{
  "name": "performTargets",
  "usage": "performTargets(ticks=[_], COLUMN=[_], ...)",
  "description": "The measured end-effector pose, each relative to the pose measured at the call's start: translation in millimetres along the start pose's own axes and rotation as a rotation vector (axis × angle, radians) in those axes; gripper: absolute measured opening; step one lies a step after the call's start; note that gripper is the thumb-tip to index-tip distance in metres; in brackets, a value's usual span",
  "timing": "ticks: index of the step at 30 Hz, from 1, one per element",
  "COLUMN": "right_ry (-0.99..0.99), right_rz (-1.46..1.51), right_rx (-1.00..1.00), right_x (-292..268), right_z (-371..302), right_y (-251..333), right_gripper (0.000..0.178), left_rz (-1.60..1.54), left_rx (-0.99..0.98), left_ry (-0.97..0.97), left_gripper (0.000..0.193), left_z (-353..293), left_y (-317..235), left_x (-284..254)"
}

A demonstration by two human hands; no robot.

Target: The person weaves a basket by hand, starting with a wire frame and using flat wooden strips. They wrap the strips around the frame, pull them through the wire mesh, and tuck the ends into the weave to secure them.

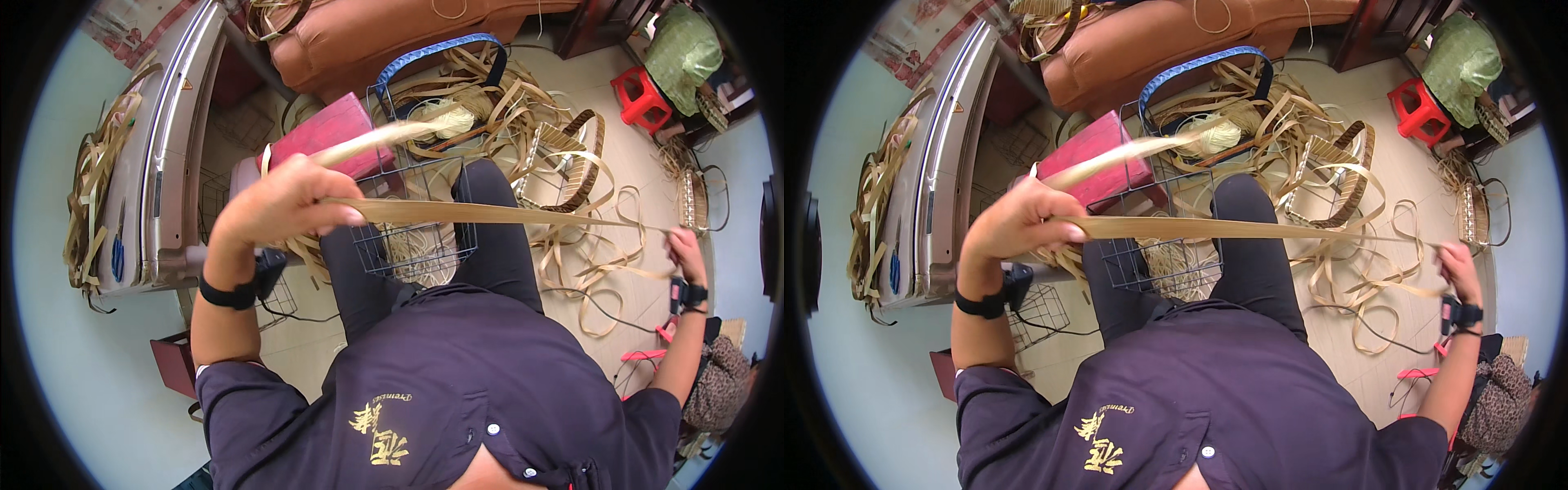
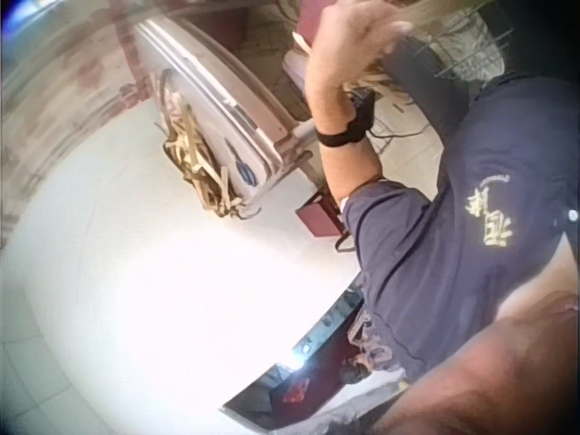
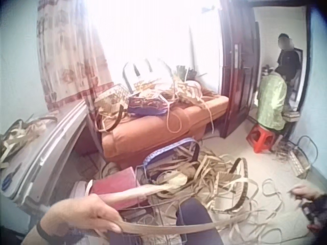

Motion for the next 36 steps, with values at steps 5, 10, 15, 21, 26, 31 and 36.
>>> performTargets(ticks=[5,10,15,21,26,31,36], right_ry=[-0.246,-0.519,-0.113,0.333,0.962,1.043,1.000], right_rz=[-0.118,-0.238,-0.822,-0.074,0.378,0.459,0.248], right_rx=[0.148,0.390,0.461,-0.278,-0.386,-0.122,-0.002], right_x=[-103,-192,-154,188,332,369,349], right_z=[-67,-123,-109,21,-11,-11,-5], right_y=[-126,-259,-270,119,275,274,237], right_gripper=[0.029,0.027,0.009,0.046,0.035,0.025,0.021], left_rz=[-0.086,-0.025,0.397,0.640,0.519,0.446,0.433], left_rx=[-0.129,-0.147,0.100,0.332,0.561,0.461,0.291], left_ry=[0.136,0.090,-0.219,-0.603,-0.800,-0.967,-1.009], left_gripper=[0.019,0.019,0.009,0.012,0.014,0.012,0.012], left_z=[-2,-13,-19,-8,-4,-23,-40], left_y=[5,11,25,-22,-32,12,59], left_x=[-1,-10,-6,69,109,113,128])
Point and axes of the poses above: each hand's wrist, its own z-axis towards the middle knuckle, its own x-axis out of the palm, y = z × x, the point moved 6 cm from there along z, towards the middle knuckle
